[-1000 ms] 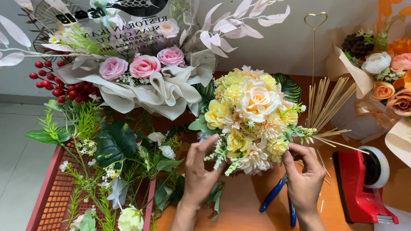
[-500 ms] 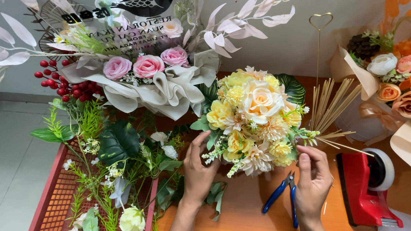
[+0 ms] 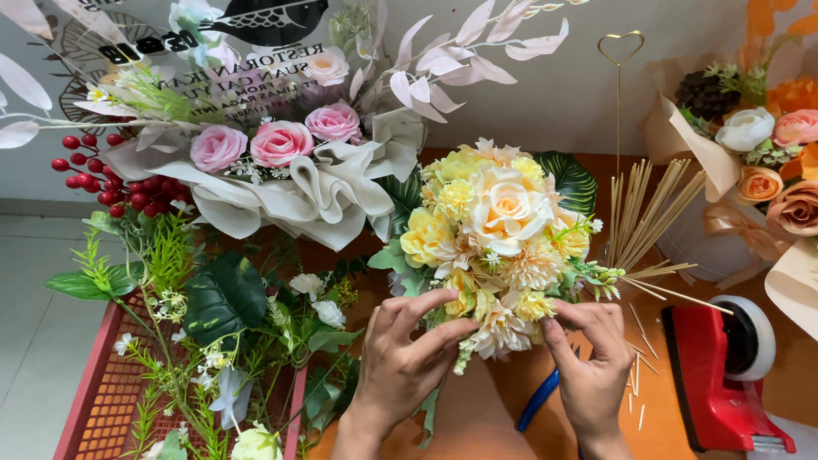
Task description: The person arranges a bouquet of artificial flowers by hand, inserting stems into a central foam base and cutting a stem with pliers.
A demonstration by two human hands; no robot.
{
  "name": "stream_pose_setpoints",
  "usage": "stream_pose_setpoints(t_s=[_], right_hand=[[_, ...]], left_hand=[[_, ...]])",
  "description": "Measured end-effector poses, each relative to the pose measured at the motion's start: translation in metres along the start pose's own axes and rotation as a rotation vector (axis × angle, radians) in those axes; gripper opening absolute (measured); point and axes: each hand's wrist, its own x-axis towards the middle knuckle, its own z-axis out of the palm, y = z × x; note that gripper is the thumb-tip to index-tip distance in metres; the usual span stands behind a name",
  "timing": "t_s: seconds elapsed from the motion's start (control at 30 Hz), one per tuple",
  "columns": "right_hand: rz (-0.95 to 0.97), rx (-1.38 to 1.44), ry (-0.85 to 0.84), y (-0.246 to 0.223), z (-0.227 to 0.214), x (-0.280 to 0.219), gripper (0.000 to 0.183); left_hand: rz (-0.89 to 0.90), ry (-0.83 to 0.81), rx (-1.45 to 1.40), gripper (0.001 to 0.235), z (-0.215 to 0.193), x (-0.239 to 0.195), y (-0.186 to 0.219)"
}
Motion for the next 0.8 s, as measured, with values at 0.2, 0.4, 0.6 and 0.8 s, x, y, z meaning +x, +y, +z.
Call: stream_pose_setpoints(t_s=[0.2, 0.4, 0.6, 0.8], right_hand=[[0.141, 0.063, 0.045, 0.011, 0.002, 0.006, 0.012], [0.231, 0.209, 0.321, 0.013, -0.004, 0.008, 0.015], [0.452, 0.238, 0.214, 0.028, -0.010, 0.015, 0.019], [0.644, 0.210, -0.097, 0.052, 0.002, 0.005, 0.040]], left_hand=[[-0.083, 0.014, -0.196, 0.022, -0.003, -0.008, -0.006], [-0.454, 0.263, -0.315, 0.016, -0.007, -0.024, -0.016], [-0.722, 0.496, -0.419, 0.018, -0.015, -0.024, -0.017], [-1.174, -0.148, -0.686, 0.077, 0.000, -0.013, -0.018]])
